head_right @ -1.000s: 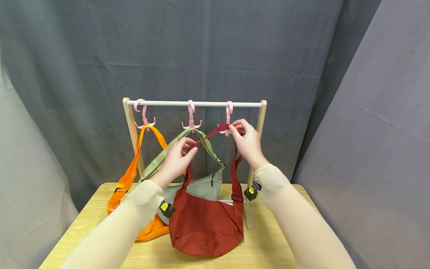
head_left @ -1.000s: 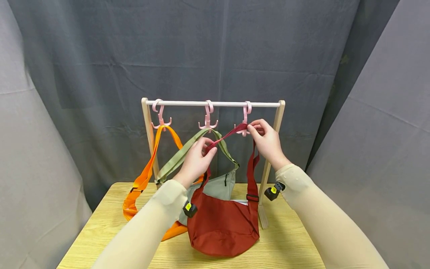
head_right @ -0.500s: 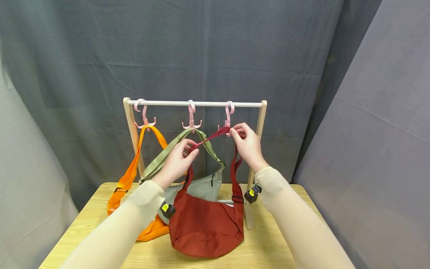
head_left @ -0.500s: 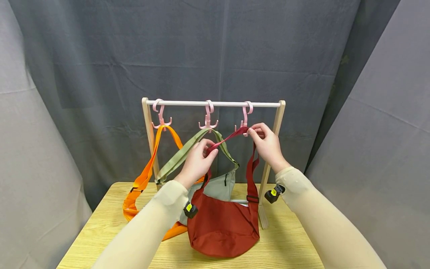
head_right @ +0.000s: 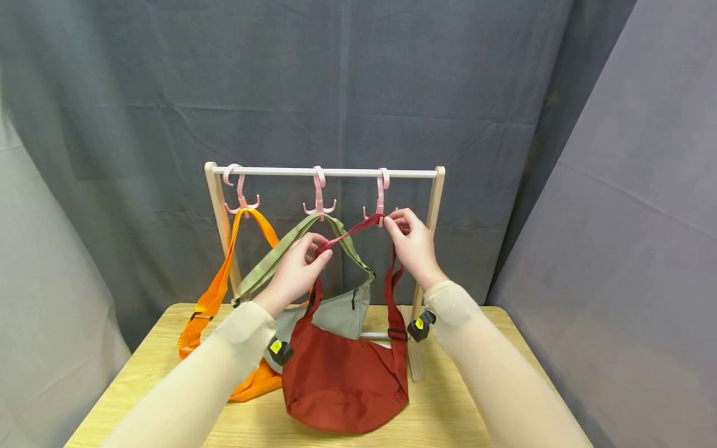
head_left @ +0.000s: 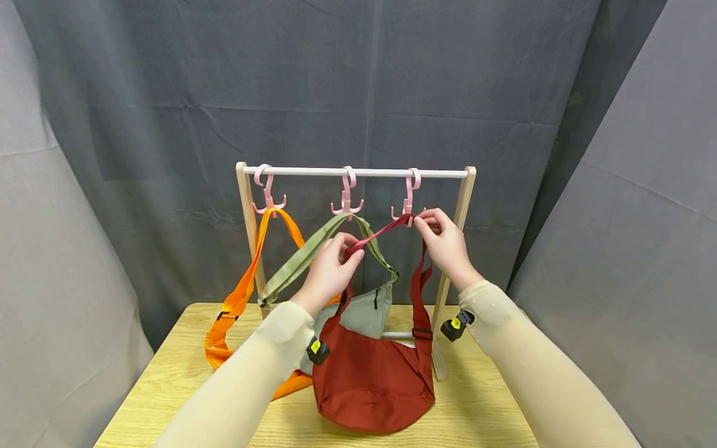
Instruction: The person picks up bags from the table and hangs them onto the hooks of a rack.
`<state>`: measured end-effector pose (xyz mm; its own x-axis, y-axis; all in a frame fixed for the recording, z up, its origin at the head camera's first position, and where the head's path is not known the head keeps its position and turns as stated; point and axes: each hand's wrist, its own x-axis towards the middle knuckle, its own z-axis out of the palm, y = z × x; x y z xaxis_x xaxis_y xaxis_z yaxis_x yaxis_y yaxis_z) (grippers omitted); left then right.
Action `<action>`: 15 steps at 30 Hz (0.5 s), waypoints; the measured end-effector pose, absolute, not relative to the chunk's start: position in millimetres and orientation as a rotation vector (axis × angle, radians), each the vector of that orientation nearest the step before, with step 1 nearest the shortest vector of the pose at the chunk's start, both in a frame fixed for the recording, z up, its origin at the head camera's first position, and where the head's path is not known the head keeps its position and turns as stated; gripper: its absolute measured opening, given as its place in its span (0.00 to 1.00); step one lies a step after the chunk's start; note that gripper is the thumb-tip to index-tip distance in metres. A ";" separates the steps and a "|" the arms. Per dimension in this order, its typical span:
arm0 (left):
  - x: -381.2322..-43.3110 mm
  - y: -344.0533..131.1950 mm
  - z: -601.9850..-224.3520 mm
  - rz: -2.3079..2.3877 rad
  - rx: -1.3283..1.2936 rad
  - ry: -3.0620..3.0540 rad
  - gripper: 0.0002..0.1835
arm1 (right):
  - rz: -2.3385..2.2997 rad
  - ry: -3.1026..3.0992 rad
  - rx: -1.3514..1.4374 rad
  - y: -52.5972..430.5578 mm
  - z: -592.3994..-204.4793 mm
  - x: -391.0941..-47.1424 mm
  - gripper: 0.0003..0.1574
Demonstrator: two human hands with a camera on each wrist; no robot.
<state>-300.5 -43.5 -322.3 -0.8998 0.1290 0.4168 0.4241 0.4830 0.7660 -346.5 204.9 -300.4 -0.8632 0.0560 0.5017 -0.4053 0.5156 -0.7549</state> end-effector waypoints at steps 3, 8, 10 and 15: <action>-301.2 -43.2 -323.0 -1.371 -0.469 -2.438 0.14 | 1.319 -2.288 0.282 204.6 -301.2 -347.3 0.18; -302.8 -43.3 -324.7 -1.361 -0.461 -2.447 0.14 | 1.325 -2.298 0.280 204.5 -303.2 -349.7 0.18; -303.3 -43.8 -325.8 -1.362 -0.456 -2.451 0.14 | 1.320 -2.301 0.283 204.1 -304.2 -350.6 0.19; -303.4 -44.1 -327.0 -1.355 -0.446 -2.468 0.15 | 1.314 -2.306 0.280 203.6 -305.5 -350.8 0.20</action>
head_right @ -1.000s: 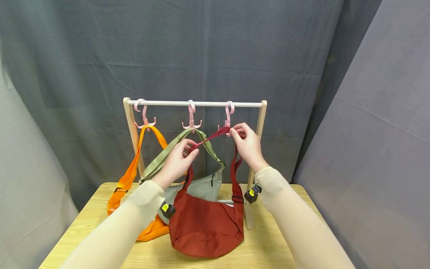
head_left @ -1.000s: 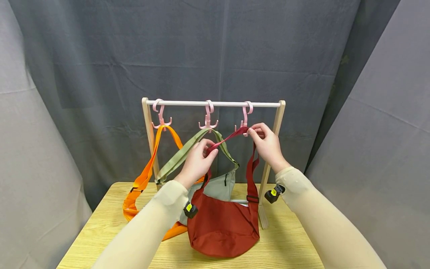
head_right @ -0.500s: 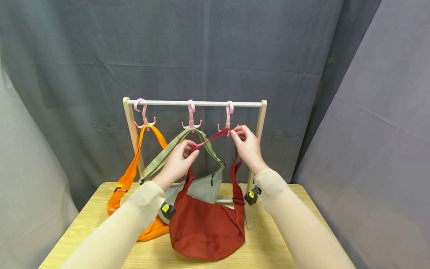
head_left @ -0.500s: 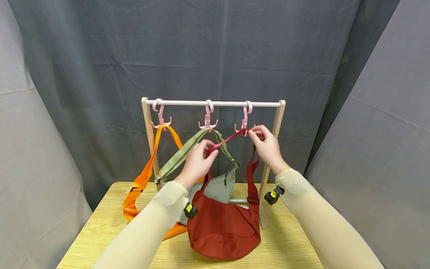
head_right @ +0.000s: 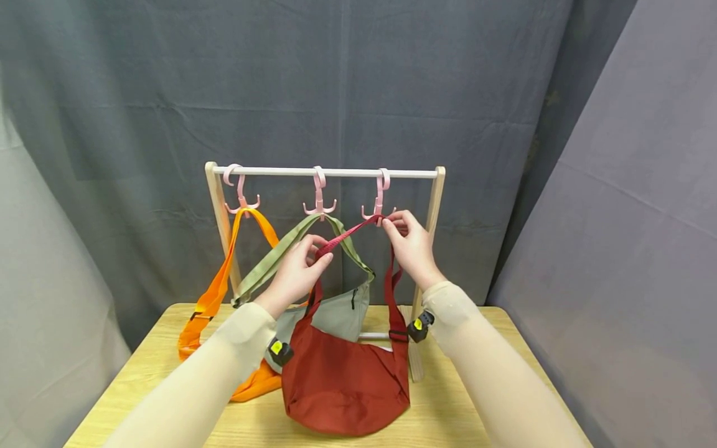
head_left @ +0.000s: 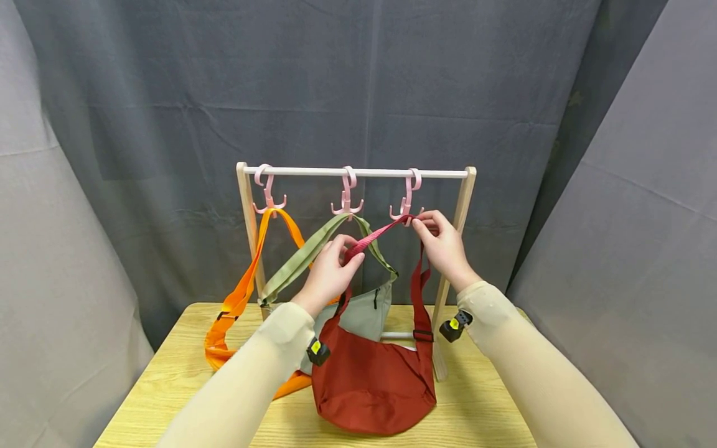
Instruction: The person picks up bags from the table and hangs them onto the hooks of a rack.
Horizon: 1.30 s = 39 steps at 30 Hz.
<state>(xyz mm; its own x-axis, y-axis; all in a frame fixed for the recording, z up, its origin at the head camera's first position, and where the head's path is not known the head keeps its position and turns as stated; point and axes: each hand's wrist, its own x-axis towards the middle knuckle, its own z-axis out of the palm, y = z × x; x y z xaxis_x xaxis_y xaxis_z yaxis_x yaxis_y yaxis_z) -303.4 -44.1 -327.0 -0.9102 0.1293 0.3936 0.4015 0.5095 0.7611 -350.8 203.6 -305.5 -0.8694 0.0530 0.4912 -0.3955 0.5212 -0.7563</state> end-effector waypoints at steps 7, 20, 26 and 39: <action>-303.6 -43.9 -329.8 -1.322 -0.458 -2.478 0.16 | 1.326 -2.335 0.276 203.8 -307.6 -349.7 0.22; -305.9 -42.1 -342.7 -1.304 -0.490 -2.475 0.15 | 1.356 -2.335 0.270 203.4 -324.0 -348.5 0.24; -304.2 -42.1 -348.0 -1.332 -0.472 -2.497 0.16 | 1.403 -2.324 0.264 201.1 -334.9 -347.8 0.24; -301.3 -39.9 -359.7 -1.396 -0.496 -2.496 0.17 | 1.495 -2.297 0.272 201.0 -359.3 -338.3 0.25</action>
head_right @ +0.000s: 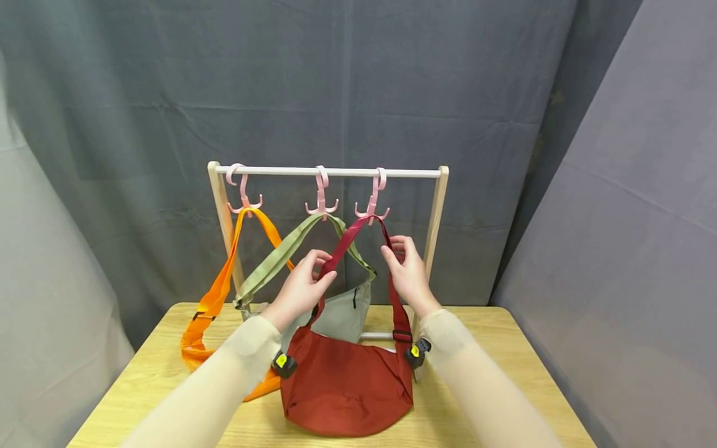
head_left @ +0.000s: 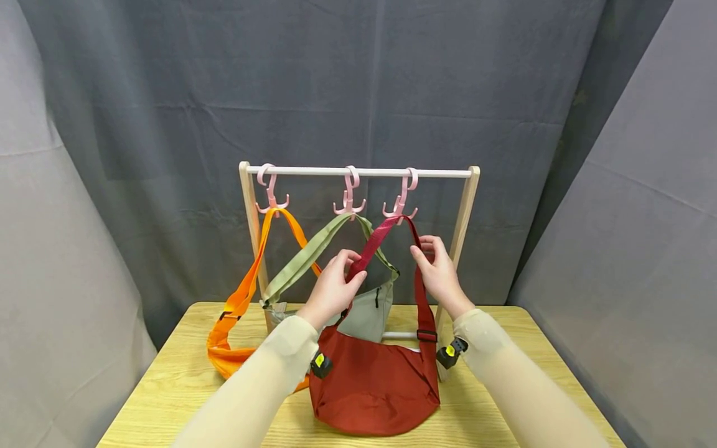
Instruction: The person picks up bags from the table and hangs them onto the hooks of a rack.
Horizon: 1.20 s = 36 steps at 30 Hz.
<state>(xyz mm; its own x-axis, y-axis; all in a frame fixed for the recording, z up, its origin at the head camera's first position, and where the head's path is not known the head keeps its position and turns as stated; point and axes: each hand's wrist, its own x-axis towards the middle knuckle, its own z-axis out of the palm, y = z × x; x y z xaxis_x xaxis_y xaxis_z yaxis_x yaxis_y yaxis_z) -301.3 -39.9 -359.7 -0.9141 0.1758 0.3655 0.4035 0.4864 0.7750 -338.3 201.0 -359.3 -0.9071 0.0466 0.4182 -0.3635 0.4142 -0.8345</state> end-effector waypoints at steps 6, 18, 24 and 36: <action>-299.6 -38.4 -362.4 -1.433 -0.515 -2.520 0.17 | 1.556 -2.304 0.272 201.6 -369.8 -336.2 0.27; -300.0 -33.6 -372.4 -1.462 -0.516 -2.541 0.18 | 1.574 -2.332 0.267 200.5 -383.4 -332.9 0.27; -298.8 -30.9 -375.3 -1.491 -0.512 -2.547 0.20 | 1.595 -2.326 0.262 200.2 -391.8 -331.6 0.27; -299.8 -29.1 -385.9 -1.467 -0.520 -2.561 0.21 | 1.605 -2.318 0.259 200.1 -402.0 -325.2 0.26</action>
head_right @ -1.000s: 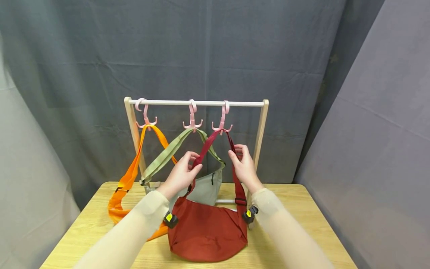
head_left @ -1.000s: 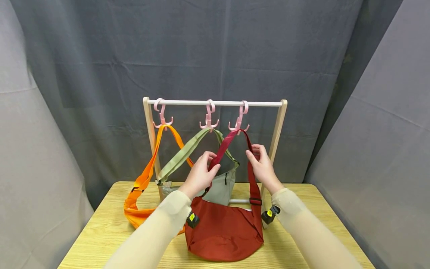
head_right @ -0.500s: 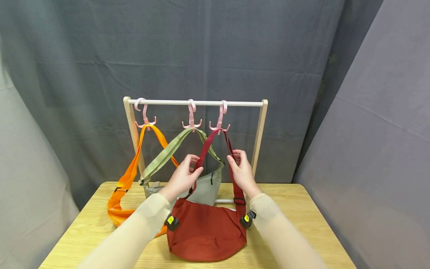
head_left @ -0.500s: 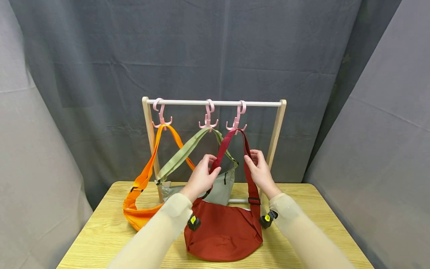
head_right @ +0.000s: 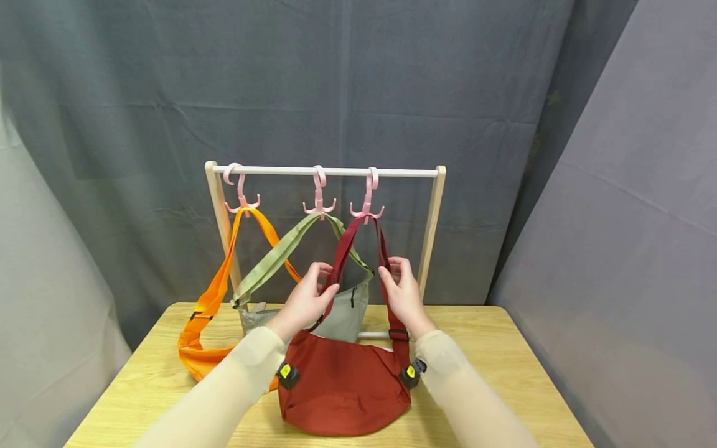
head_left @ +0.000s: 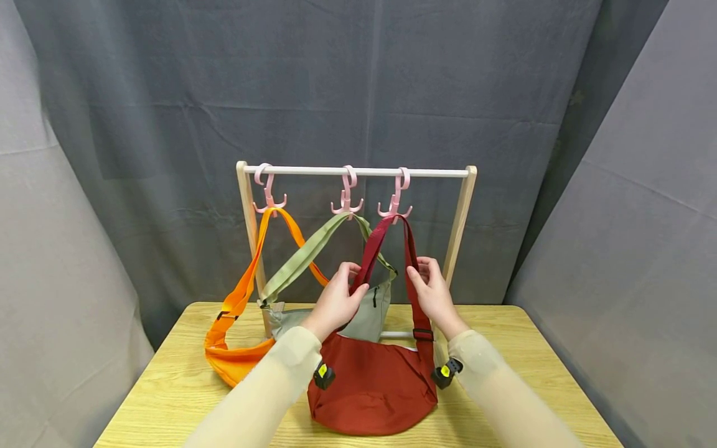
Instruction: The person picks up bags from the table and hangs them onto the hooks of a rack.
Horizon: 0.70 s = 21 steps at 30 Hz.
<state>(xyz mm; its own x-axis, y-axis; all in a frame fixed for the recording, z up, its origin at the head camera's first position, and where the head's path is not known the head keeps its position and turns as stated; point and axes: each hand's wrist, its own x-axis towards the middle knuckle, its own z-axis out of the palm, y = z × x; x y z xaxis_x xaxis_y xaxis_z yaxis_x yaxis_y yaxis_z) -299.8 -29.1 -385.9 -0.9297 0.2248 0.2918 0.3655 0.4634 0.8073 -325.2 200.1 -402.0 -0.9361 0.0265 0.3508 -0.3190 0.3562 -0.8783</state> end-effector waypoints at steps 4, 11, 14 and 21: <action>-298.9 -29.4 -388.6 -1.479 -0.516 -2.559 0.21 | 1.606 -2.313 0.257 200.8 -403.9 -323.5 0.26; -296.0 -31.9 -392.1 -1.484 -0.528 -2.557 0.21 | 1.593 -2.318 0.224 202.8 -407.1 -318.7 0.26; -294.7 -33.8 -393.8 -1.479 -0.542 -2.545 0.21 | 1.558 -2.328 0.229 203.0 -408.5 -316.2 0.26; -292.5 -38.9 -400.7 -1.467 -0.536 -2.544 0.20 | 1.417 -2.369 0.247 204.1 -413.1 -309.8 0.28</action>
<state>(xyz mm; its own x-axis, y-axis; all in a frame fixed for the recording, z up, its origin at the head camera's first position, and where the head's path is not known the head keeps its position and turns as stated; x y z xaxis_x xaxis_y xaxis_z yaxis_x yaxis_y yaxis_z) -292.5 -38.9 -400.7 -0.9237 0.2277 0.3082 0.3808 0.4561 0.8043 -309.8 204.1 -413.1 -0.9169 0.0378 0.3974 -0.3323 0.4793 -0.8123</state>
